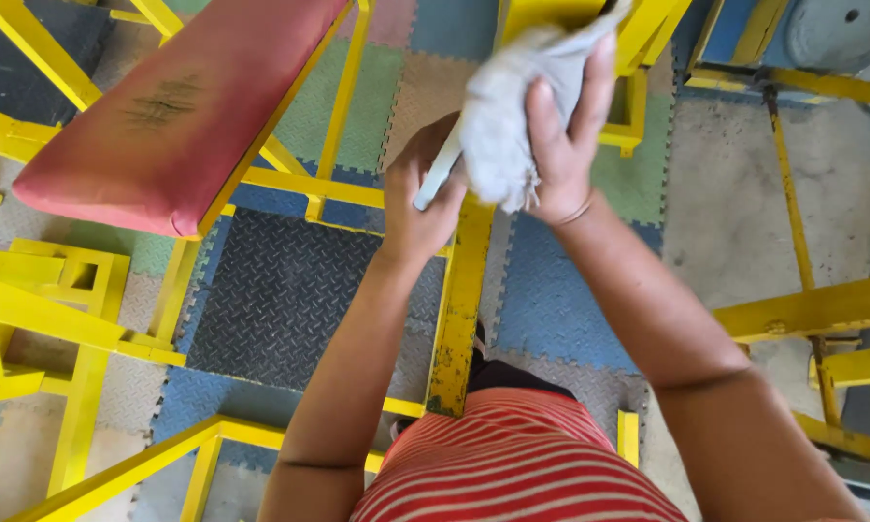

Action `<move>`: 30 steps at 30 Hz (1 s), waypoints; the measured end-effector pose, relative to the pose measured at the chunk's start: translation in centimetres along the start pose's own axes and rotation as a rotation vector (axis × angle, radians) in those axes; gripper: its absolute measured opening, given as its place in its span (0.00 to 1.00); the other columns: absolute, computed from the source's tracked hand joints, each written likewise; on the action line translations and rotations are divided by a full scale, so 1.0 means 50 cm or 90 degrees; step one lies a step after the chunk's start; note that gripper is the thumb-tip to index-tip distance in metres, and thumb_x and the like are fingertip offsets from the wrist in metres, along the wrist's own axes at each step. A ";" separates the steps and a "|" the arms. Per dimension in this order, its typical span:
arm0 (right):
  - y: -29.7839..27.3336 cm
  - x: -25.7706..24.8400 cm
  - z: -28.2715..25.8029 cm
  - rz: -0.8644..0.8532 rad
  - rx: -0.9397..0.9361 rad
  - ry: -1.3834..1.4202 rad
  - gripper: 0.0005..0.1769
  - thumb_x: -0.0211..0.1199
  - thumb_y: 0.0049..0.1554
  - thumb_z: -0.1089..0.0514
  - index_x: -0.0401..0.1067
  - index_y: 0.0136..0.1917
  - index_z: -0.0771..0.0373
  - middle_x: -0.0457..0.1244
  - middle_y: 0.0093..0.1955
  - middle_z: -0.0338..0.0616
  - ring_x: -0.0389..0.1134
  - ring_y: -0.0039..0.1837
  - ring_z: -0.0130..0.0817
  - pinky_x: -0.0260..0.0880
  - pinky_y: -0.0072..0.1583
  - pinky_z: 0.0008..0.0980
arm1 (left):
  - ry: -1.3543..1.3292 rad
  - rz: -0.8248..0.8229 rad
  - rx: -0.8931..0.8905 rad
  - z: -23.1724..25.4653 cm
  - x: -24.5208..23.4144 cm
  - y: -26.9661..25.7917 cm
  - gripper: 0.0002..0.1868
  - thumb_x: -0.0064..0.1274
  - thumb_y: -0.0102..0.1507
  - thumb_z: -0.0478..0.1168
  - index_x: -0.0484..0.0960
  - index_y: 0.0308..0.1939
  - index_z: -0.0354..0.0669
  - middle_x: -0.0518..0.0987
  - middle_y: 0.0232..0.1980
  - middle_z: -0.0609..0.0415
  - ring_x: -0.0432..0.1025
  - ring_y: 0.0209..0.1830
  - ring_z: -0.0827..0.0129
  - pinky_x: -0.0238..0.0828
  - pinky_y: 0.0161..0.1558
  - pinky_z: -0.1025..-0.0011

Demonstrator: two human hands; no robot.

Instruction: Cleaning a yellow metal gym machine using a spray bottle and a rag.

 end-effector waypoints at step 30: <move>-0.047 0.043 -0.069 0.072 0.321 0.389 0.27 0.49 0.73 0.59 0.53 0.83 0.50 0.42 0.87 0.50 0.42 0.87 0.44 0.40 0.83 0.35 | -0.081 0.017 -0.030 0.041 0.010 0.080 0.17 0.53 0.73 0.39 0.77 0.64 0.34 0.82 0.53 0.52 0.77 0.50 0.72 0.76 0.51 0.70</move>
Point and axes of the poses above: each hand's wrist, its own y-axis towards the middle knuckle, its own x-axis out of the palm, z = x × y, the point moved 3 cm from there along y, towards the middle knuckle
